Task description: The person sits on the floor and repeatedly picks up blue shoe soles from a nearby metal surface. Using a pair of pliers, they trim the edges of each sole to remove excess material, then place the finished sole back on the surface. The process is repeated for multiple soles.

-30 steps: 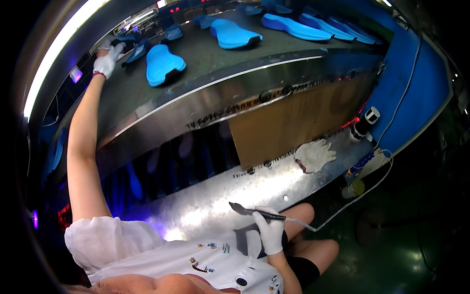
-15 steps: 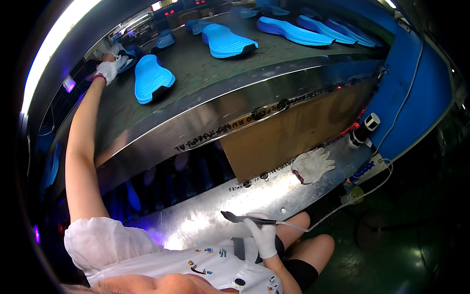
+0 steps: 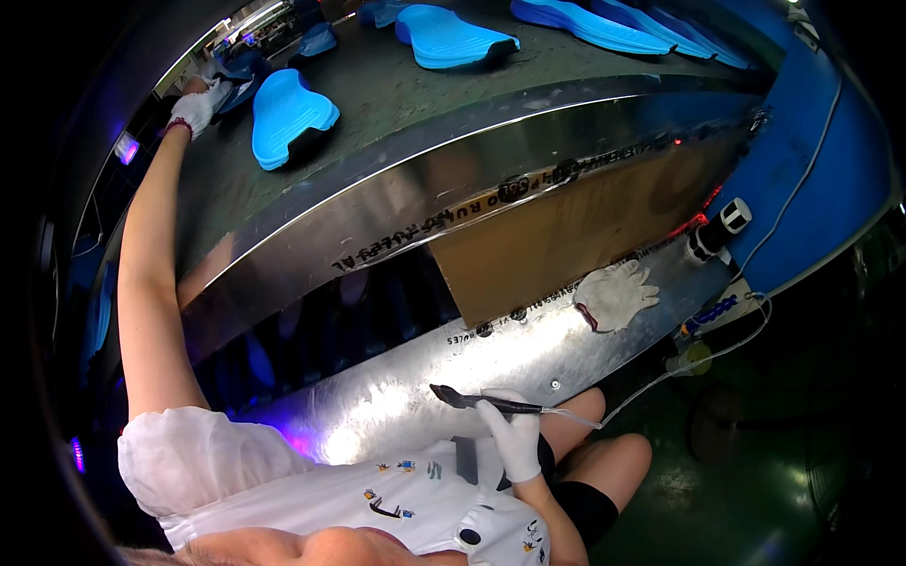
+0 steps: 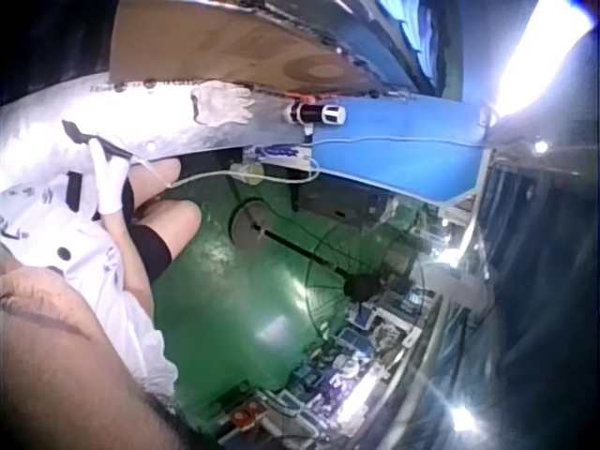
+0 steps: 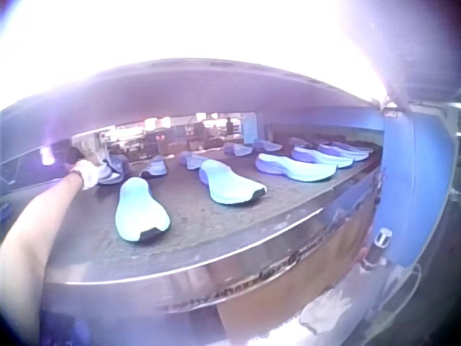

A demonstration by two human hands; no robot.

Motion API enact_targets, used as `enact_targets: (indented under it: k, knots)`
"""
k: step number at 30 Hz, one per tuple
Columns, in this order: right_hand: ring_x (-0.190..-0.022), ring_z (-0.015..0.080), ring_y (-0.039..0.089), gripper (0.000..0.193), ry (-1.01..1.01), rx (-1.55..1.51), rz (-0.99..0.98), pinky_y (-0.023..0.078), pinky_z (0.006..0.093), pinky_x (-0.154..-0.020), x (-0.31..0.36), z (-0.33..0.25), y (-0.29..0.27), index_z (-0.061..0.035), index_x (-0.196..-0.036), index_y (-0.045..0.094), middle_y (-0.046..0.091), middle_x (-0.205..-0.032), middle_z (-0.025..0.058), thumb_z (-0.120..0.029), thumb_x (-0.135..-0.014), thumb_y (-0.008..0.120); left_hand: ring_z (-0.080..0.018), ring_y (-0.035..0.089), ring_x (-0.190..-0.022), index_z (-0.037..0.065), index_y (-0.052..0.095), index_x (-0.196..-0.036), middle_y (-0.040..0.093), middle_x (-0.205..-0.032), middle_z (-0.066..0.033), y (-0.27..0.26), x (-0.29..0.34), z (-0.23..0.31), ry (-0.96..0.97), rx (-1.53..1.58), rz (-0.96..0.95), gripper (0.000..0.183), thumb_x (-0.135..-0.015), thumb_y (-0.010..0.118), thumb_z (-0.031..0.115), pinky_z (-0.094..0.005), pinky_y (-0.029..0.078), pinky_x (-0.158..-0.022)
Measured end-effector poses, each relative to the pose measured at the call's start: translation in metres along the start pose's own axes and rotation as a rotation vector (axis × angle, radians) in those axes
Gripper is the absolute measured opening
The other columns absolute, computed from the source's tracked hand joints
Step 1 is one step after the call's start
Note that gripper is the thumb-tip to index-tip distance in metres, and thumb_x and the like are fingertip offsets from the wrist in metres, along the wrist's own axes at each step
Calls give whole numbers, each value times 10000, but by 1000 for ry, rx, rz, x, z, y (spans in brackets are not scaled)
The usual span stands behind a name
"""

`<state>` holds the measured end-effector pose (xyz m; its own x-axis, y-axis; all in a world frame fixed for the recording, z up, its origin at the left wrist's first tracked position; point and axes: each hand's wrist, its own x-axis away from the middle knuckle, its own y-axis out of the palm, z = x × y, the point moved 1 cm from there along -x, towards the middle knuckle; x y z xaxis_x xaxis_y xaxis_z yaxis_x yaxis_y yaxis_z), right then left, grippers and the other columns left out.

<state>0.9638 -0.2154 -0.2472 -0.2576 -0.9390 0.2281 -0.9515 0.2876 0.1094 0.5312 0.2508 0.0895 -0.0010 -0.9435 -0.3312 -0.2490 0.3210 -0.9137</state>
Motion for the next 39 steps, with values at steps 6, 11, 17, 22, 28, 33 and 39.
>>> enact_targets:
  k: [6, 11, 17, 22, 28, 33, 39]
  knots:
    - [-834, 119, 608, 200, -7, -35, -2, 484, 246, -764, 4, -3, 2, 40, -1023, 657, 667, -927, 69, -46, -845, 689, -401, 520, -1213, 44, 520, -1300, 577, -1243, -286, -32, 4, 4, 111, -43, 19, 732, -913, 344, 640, -415, 412, -987]
    - [-835, 113, 604, 198, 28, -36, 3, 483, 243, -756, 7, -3, 2, 44, -1019, 656, 665, -923, 65, -52, -850, 691, -431, 586, -1086, 50, 548, -1202, 597, -1170, -306, -33, 19, 24, 217, -216, 71, 647, -928, 372, 609, -458, 439, -909]
    - [-812, 98, 573, 191, -12, 2, -10, 459, 236, -746, 6, -6, 5, 42, -1024, 630, 638, -902, 43, -52, -858, 647, -421, 600, -1072, 146, 547, -1282, 616, -1204, -234, 5, -21, -41, -6, -184, 360, 410, -995, 396, 395, -451, 461, -911]
    - [-813, 101, 575, 190, -16, 11, -20, 460, 237, -746, 5, -2, 7, 41, -1020, 631, 640, -896, 48, -54, -857, 650, -402, 594, -1118, 110, 566, -1284, 593, -1262, -231, -18, -17, -20, 9, 52, 165, 547, -944, 430, 516, -432, 458, -939]
    - [-810, 100, 575, 194, -15, 38, -18, 462, 238, -744, 9, -4, 6, 40, -1025, 632, 638, -887, 45, -60, -861, 655, -381, 486, -1271, 35, 532, -1303, 542, -1326, -244, -22, 17, 31, -42, -11, 221, 717, -893, 416, 611, -420, 376, -1033]
    - [-799, 97, 571, 195, -60, 1, 3, 461, 238, -728, 18, -6, 2, 35, -1032, 627, 627, -901, 41, -56, -863, 655, -410, 541, -1182, 74, 523, -1323, 556, -1297, -248, -34, 28, 1, -25, 73, 310, 706, -903, 386, 625, -436, 402, -1002]
    - [-700, 100, 585, 195, -209, -120, 72, 484, 213, -648, 34, -1, -10, 24, -1100, 575, 630, -913, 78, -71, -931, 588, -371, 607, -1079, 188, 518, -1329, 620, -1190, -192, -97, 144, -8, 399, -157, 640, 596, -782, 751, 228, -407, 483, -932]
